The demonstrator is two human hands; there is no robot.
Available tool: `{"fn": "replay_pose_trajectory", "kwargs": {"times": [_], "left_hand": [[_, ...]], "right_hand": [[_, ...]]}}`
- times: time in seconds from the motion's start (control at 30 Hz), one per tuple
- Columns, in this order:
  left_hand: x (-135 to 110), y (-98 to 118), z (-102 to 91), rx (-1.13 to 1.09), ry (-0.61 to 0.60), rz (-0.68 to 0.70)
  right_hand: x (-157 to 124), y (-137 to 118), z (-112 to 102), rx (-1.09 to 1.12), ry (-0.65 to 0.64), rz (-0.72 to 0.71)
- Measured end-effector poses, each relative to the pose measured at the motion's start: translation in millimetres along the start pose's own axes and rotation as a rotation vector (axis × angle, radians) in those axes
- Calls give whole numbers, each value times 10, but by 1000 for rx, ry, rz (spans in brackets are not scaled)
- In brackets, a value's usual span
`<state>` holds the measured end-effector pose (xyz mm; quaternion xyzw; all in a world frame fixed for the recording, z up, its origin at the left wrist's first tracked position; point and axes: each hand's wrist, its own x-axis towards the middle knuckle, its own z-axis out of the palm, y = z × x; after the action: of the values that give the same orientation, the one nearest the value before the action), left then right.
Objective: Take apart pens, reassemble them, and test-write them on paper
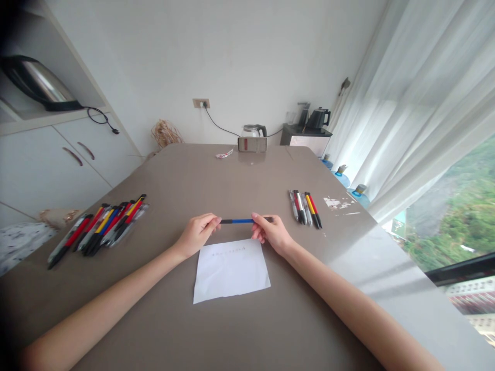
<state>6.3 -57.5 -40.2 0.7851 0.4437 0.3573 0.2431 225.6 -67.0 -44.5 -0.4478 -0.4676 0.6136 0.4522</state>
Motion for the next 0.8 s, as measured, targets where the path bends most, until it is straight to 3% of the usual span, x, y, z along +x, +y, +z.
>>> {"fn": "replay_pose_trajectory", "kwargs": {"times": [0.2,0.37,0.57,0.8], "left_hand": [[-4,-52,21,-119,-65,-98],[10,-77,38,-214,24,-52],[14,-85,29,-213,48,-57],[4,-67,-12,-150,-40,-68]], "right_hand": [[1,24,-17,-3,16,-14],[-7,44,-23,3,55,-40],[-15,56,-12,-15,68,-52],[-16,64,-3,-28,49,-56]]}}
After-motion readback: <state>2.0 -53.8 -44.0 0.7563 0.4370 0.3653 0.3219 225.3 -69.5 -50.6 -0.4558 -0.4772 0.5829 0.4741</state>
